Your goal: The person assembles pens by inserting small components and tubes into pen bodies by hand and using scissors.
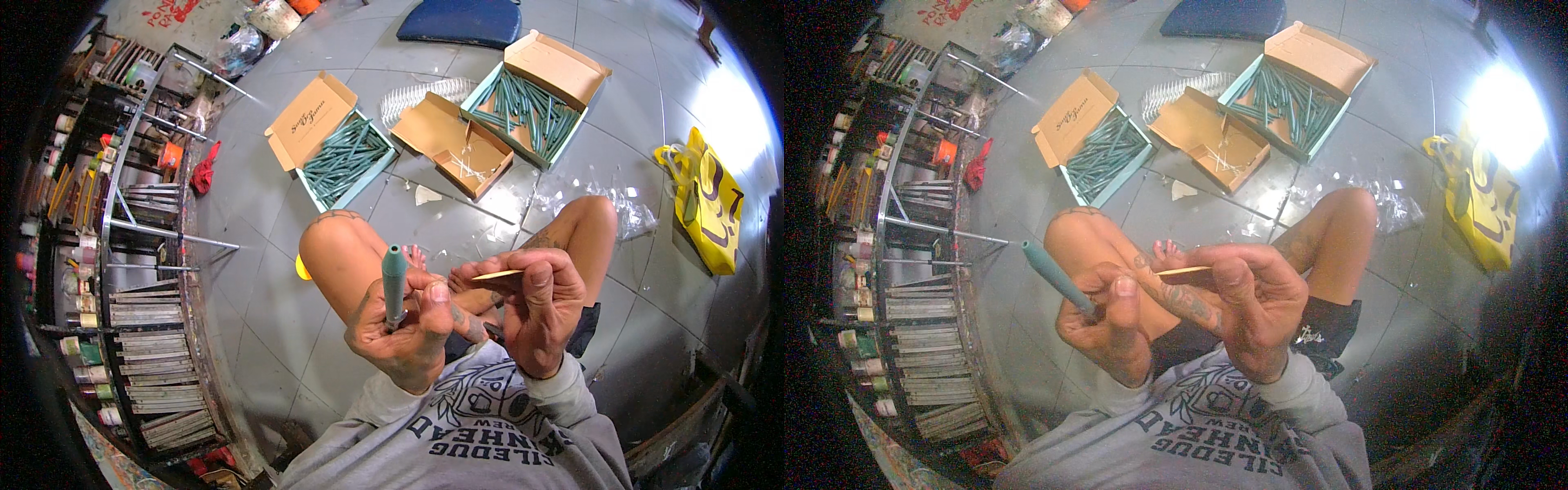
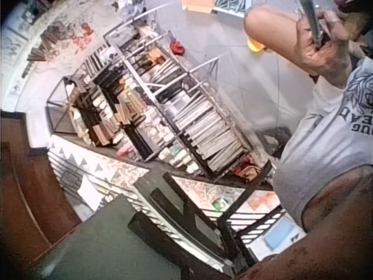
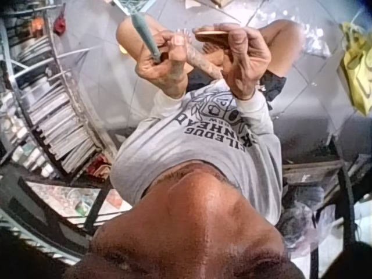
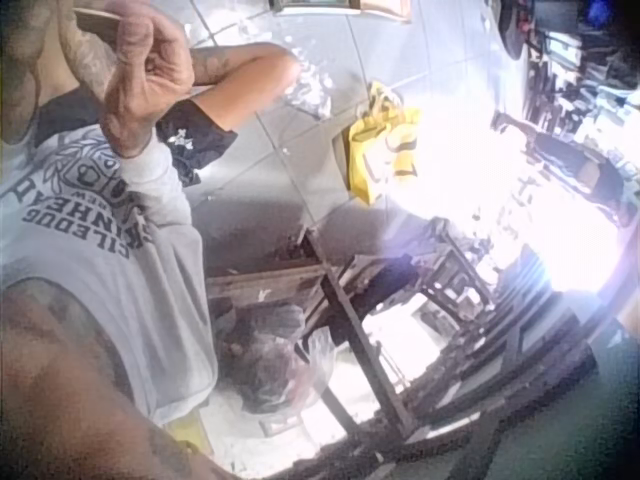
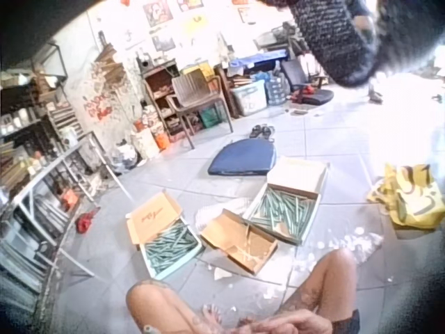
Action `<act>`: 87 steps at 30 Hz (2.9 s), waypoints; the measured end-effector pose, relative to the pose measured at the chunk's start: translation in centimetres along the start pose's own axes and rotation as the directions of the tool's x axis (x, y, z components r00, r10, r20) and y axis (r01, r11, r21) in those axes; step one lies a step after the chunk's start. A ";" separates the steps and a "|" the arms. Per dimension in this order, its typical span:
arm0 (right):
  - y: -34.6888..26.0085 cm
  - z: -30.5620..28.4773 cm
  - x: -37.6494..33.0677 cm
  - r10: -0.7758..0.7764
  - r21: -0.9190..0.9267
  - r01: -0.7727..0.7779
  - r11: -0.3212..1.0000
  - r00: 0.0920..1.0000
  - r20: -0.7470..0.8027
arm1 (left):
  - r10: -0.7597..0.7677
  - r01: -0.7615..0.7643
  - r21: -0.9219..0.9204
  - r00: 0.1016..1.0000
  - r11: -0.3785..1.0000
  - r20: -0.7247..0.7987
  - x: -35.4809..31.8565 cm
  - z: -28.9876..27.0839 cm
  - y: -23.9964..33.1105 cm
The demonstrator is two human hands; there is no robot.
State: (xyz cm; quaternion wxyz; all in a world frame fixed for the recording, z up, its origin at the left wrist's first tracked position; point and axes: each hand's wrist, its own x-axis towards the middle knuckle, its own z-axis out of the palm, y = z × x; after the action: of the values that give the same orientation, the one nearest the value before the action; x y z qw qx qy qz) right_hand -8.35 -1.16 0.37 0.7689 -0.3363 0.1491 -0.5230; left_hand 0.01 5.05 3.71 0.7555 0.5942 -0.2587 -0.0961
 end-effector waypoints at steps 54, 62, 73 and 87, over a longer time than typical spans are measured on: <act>-0.2 -0.1 1.2 0.007 -0.075 0.003 0.997 0.991 0.130 | -0.082 0.082 0.001 0.995 0.997 0.058 -0.6 0.1 1.0; -0.2 0.1 0.8 0.094 0.020 -0.096 0.995 0.992 0.080 | 0.043 -0.047 0.074 0.997 0.996 0.065 -0.5 -0.8 -0.3; -0.3 0.0 1.1 0.016 -0.111 -0.003 0.994 0.993 0.120 | -0.032 0.033 -0.010 0.999 0.999 0.042 -0.7 0.1 0.9; -0.3 -0.1 1.2 0.037 -0.070 -0.028 0.997 0.991 0.131 | -0.040 0.041 -0.012 0.995 0.999 0.089 -0.7 -0.1 1.1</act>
State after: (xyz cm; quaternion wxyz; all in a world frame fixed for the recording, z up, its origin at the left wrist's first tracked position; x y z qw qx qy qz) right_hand -8.15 -2.36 0.68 0.7735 -0.3938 0.1211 -0.4816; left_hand -0.71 5.74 4.57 0.7452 0.5892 -0.2793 -0.1394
